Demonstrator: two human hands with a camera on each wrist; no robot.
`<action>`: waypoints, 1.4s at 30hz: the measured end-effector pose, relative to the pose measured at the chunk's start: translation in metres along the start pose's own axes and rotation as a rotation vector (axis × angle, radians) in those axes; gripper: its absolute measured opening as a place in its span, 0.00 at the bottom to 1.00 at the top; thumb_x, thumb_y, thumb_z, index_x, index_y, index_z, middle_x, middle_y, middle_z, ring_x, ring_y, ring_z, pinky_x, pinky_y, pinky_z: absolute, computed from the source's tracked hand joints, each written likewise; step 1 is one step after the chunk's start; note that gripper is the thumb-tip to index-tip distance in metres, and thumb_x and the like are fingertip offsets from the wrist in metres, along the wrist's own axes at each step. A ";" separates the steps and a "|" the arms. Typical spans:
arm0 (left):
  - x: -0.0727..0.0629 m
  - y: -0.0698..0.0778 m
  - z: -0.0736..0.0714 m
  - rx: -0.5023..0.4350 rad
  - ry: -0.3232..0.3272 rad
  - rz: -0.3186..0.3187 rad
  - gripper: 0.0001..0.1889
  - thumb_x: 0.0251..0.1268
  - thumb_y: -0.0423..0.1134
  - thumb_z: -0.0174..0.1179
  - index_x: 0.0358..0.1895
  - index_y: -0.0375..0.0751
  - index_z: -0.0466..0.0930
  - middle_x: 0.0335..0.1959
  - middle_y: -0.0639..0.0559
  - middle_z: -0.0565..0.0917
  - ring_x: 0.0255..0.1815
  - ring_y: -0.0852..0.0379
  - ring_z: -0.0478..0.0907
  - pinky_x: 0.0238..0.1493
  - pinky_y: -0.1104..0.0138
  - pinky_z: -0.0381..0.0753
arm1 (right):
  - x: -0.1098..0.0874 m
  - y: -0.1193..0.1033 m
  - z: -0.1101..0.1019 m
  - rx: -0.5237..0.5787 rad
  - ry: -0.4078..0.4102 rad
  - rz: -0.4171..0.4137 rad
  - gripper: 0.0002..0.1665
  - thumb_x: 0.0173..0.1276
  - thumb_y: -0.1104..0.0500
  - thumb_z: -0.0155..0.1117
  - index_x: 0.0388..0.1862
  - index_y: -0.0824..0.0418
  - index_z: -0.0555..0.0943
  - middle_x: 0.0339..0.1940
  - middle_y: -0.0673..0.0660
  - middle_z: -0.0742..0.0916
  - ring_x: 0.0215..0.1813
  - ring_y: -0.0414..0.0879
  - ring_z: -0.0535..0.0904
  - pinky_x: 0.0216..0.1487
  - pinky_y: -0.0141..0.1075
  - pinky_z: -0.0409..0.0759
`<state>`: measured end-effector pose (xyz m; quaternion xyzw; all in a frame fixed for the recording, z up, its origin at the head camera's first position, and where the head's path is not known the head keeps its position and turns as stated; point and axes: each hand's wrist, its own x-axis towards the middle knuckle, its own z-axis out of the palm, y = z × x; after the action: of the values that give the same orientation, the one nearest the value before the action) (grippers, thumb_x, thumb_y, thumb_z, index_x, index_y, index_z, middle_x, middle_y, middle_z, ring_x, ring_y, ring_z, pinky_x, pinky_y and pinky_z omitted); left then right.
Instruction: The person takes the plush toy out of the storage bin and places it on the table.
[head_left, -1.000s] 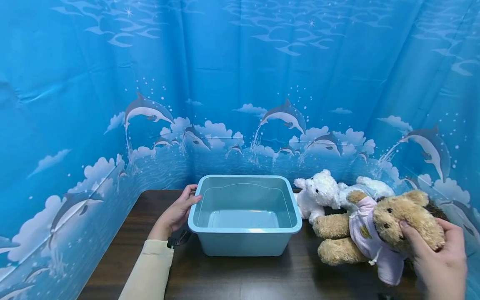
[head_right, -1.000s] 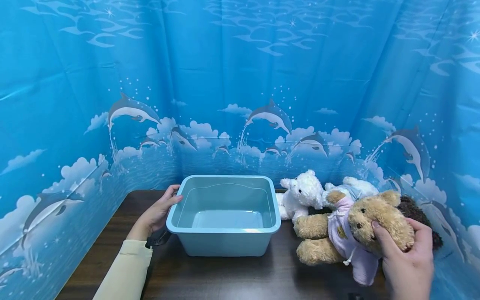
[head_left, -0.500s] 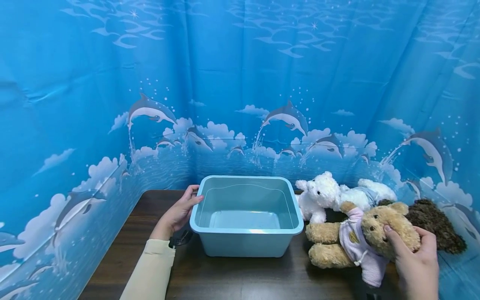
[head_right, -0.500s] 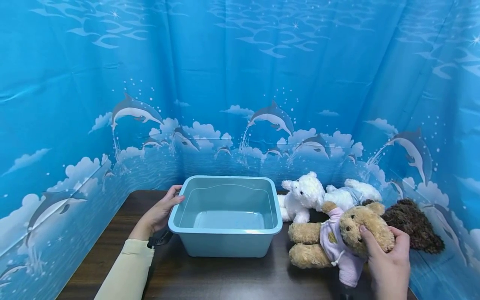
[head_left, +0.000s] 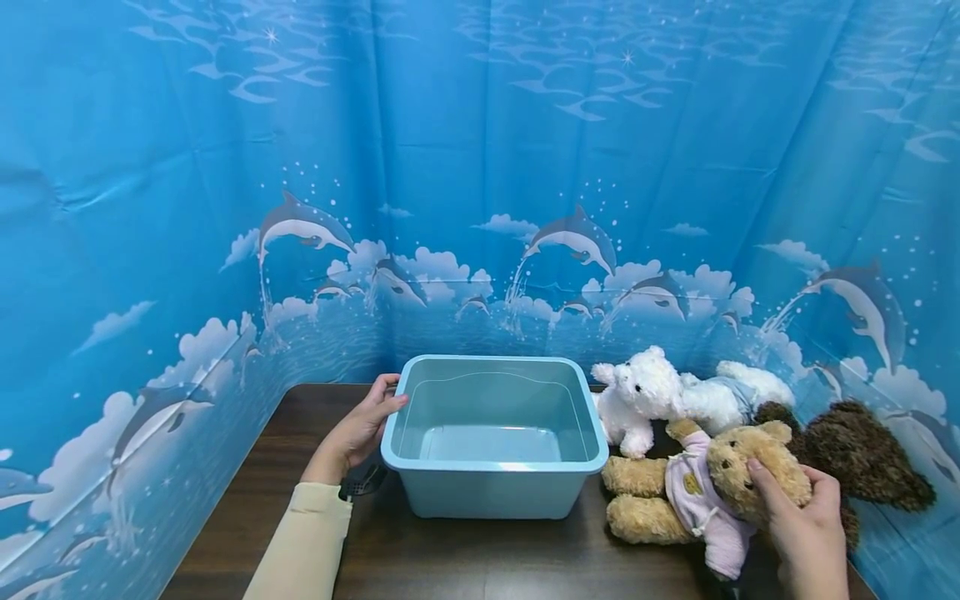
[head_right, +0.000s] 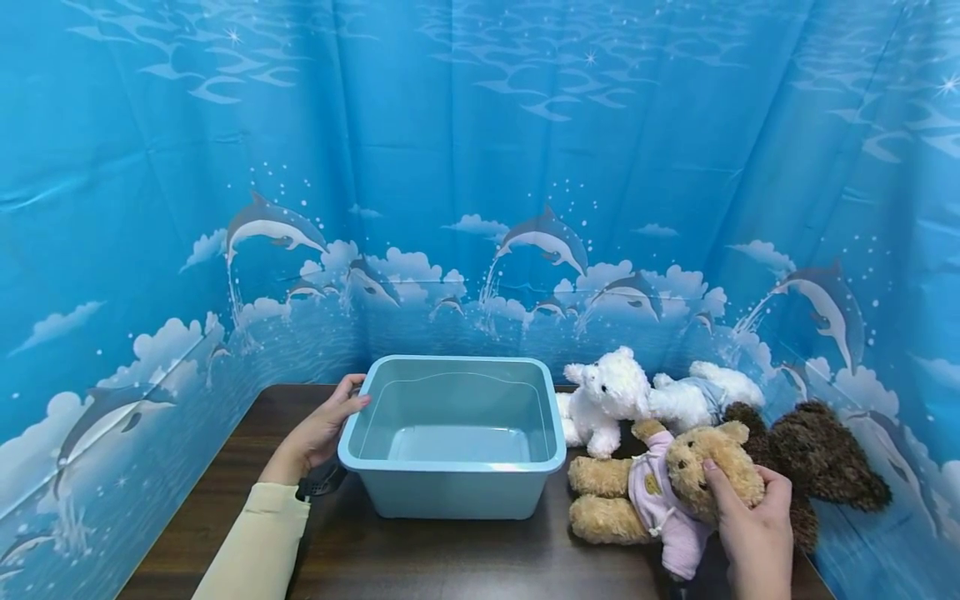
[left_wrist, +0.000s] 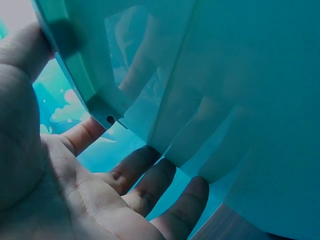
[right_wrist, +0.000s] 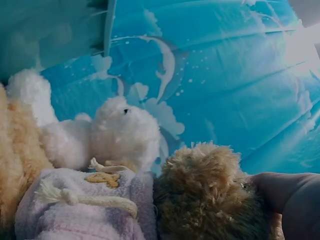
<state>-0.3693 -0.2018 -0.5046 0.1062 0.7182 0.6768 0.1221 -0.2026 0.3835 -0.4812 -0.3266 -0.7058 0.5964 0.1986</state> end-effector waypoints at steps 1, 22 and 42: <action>0.000 0.000 0.000 0.002 -0.001 0.002 0.28 0.88 0.50 0.52 0.80 0.56 0.50 0.80 0.36 0.62 0.79 0.33 0.65 0.75 0.39 0.76 | 0.001 0.002 0.001 -0.009 -0.007 0.001 0.51 0.72 0.36 0.73 0.78 0.59 0.57 0.70 0.72 0.71 0.60 0.63 0.76 0.26 0.28 0.77; 0.004 0.002 0.003 0.008 -0.008 0.005 0.28 0.88 0.51 0.52 0.80 0.58 0.51 0.79 0.37 0.63 0.80 0.33 0.64 0.76 0.38 0.75 | 0.002 0.007 -0.001 -0.473 -0.057 -0.142 0.66 0.76 0.25 0.59 0.90 0.65 0.45 0.77 0.85 0.57 0.70 0.81 0.61 0.61 0.75 0.70; 0.003 -0.002 -0.004 0.012 -0.013 0.006 0.29 0.88 0.52 0.51 0.81 0.57 0.49 0.80 0.35 0.61 0.80 0.30 0.64 0.75 0.38 0.77 | 0.020 0.017 0.006 -0.574 -0.213 -0.167 0.62 0.80 0.21 0.45 0.89 0.68 0.50 0.76 0.84 0.66 0.74 0.83 0.65 0.69 0.77 0.67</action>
<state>-0.3738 -0.2047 -0.5064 0.1135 0.7211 0.6721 0.1242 -0.2166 0.3942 -0.5013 -0.2460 -0.8864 0.3856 0.0717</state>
